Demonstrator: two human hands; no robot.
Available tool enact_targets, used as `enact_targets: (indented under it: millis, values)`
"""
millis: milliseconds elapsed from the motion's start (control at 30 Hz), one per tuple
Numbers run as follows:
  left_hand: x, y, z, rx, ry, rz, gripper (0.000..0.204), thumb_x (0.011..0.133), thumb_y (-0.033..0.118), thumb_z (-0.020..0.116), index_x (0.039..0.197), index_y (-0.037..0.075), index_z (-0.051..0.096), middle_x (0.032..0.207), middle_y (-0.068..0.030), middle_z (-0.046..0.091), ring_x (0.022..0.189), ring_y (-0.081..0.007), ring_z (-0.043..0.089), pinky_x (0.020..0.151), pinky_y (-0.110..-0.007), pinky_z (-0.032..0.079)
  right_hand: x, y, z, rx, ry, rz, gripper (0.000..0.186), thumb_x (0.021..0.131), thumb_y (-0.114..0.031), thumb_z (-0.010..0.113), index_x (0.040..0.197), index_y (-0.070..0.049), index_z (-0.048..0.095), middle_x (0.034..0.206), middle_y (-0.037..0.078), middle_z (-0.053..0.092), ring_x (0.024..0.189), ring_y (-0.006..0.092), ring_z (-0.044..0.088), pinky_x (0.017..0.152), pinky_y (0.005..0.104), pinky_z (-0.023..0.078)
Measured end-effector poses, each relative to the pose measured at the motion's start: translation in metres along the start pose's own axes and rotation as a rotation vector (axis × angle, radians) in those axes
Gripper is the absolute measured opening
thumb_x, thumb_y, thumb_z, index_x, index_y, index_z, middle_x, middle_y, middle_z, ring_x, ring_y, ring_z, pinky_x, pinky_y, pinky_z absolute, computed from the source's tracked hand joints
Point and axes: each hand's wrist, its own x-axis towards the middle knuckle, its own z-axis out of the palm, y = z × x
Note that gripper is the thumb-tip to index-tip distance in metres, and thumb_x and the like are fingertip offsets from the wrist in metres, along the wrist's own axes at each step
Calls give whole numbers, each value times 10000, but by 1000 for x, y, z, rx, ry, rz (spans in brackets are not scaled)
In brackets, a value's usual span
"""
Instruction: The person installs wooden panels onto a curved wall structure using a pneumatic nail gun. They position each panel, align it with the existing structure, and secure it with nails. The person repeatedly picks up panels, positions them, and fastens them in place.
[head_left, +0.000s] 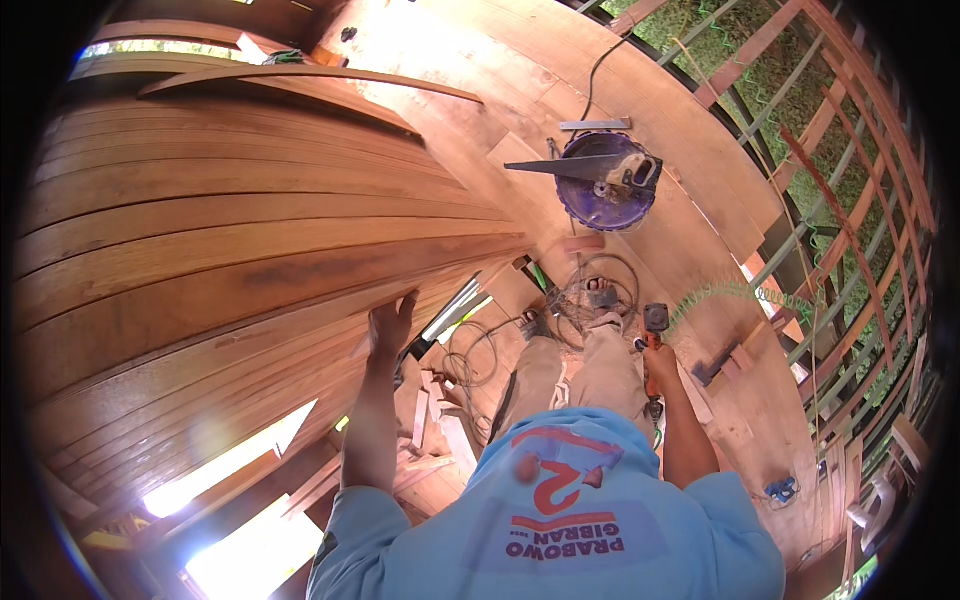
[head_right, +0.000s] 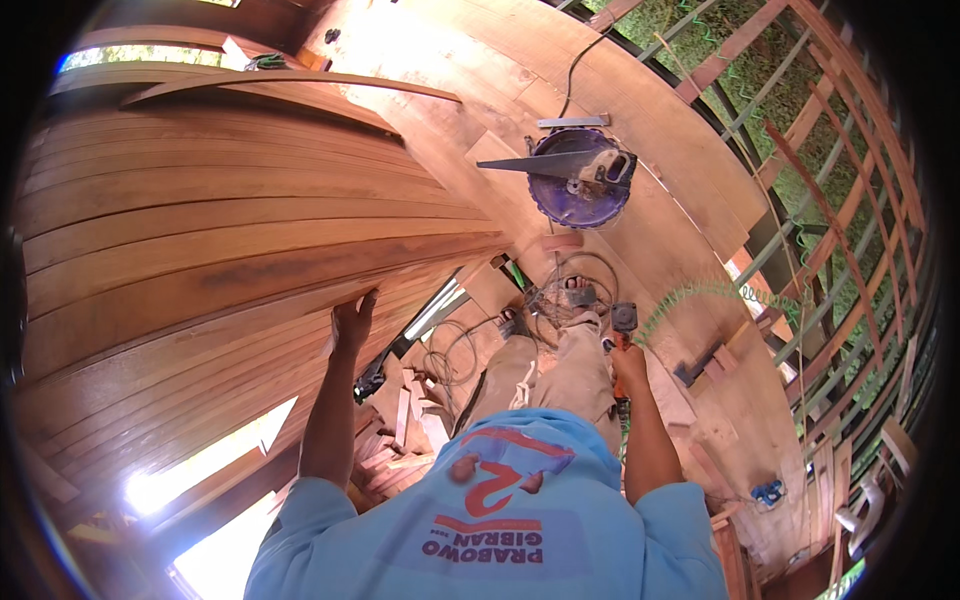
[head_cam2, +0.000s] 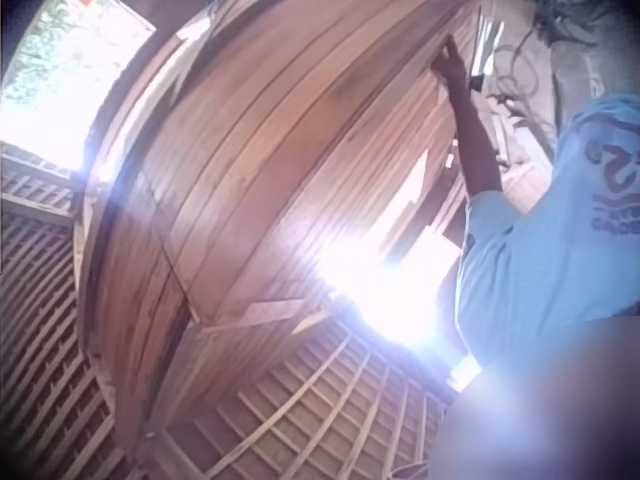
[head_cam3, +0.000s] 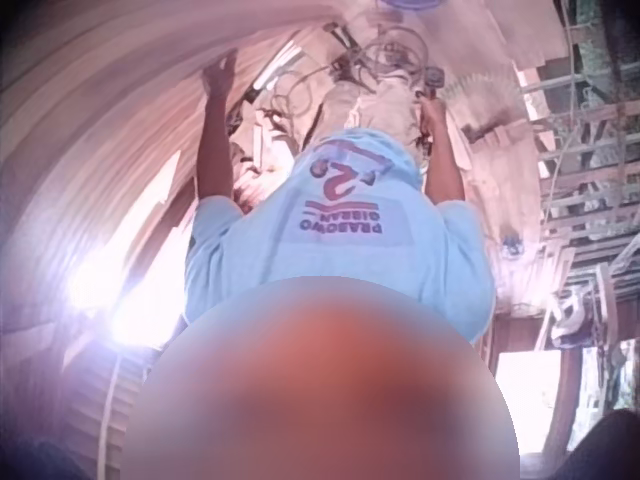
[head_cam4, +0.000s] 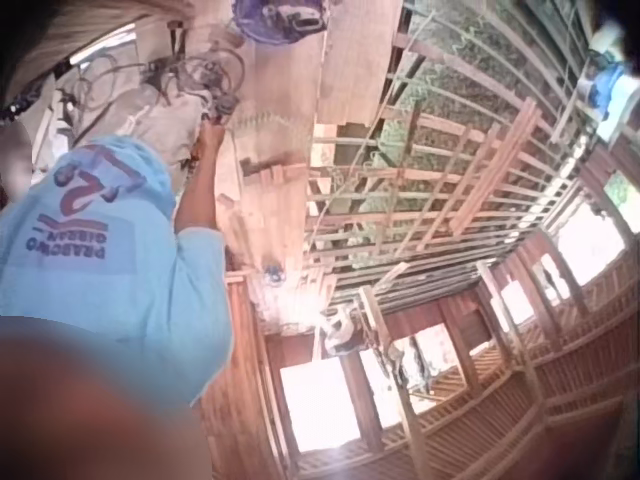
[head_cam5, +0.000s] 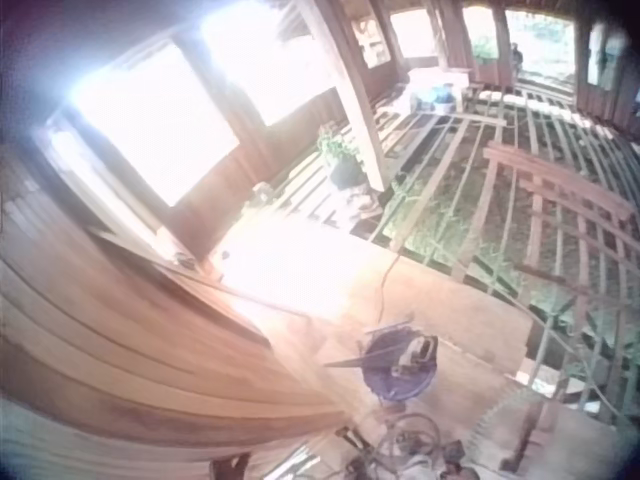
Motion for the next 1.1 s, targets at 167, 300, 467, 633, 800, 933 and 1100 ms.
enact_targets:
  millis: [167, 300, 467, 633, 800, 933, 1100]
  values:
    - [1, -5, 5, 31, 85, 102, 334, 917, 383, 729, 1077, 93, 766, 1102, -180, 725, 1067, -388, 660, 927, -469, 508, 21, 1, 7, -48, -7, -22, 127, 792, -123, 596, 702, -42, 557, 589, 55, 534, 431, 181, 506, 408, 366, 364]
    - [1, -9, 3, 54, 51, 87, 309, 909, 369, 736, 1066, 105, 771, 1081, -164, 733, 1052, -382, 667, 913, -467, 514, 31, 1, 11, -96, -27, -45, 138, 789, -134, 604, 702, -29, 585, 605, 56, 555, 456, 183, 528, 428, 370, 379]
    - [1, -23, 6, 42, -65, -31, 307, 917, 369, 724, 1082, 113, 766, 1093, -163, 728, 1062, -388, 659, 924, -484, 505, 49, 11, 17, -180, 22, -61, 213, 802, -170, 624, 829, 37, 668, 710, 117, 647, 594, 245, 619, 533, 401, 462]
    - [-1, -38, 22, 194, 1, 71, 318, 927, 388, 706, 1113, 136, 757, 1128, -166, 713, 1072, -402, 645, 918, -502, 504, 59, 23, 21, -300, 40, -115, 326, 820, -234, 636, 932, 67, 689, 872, 235, 717, 838, 365, 706, 731, 439, 522]
    - [-4, -51, 29, 241, -2, 84, 318, 937, 409, 691, 1093, 142, 763, 1140, -153, 710, 1080, -399, 637, 926, -501, 501, 39, 11, 12, -508, 68, -113, 361, 817, -253, 629, 997, 51, 702, 970, 276, 717, 970, 412, 698, 829, 460, 524]
    - [2, -61, 28, 220, 15, 195, 312, 951, 411, 674, 1067, 137, 768, 1112, -129, 723, 1060, -376, 652, 917, -486, 512, 26, 4, 8, -576, 112, -106, 377, 809, -273, 642, 1009, 39, 710, 1003, 279, 715, 1009, 426, 688, 864, 475, 529]
    - [12, -61, 21, 105, -100, 227, 307, 972, 400, 645, 1053, 131, 771, 1038, -106, 744, 992, -345, 682, 879, -460, 535, 19, 15, 11, -600, 196, -170, 392, 794, -305, 694, 969, 46, 700, 923, 264, 719, 929, 413, 707, 811, 467, 538]
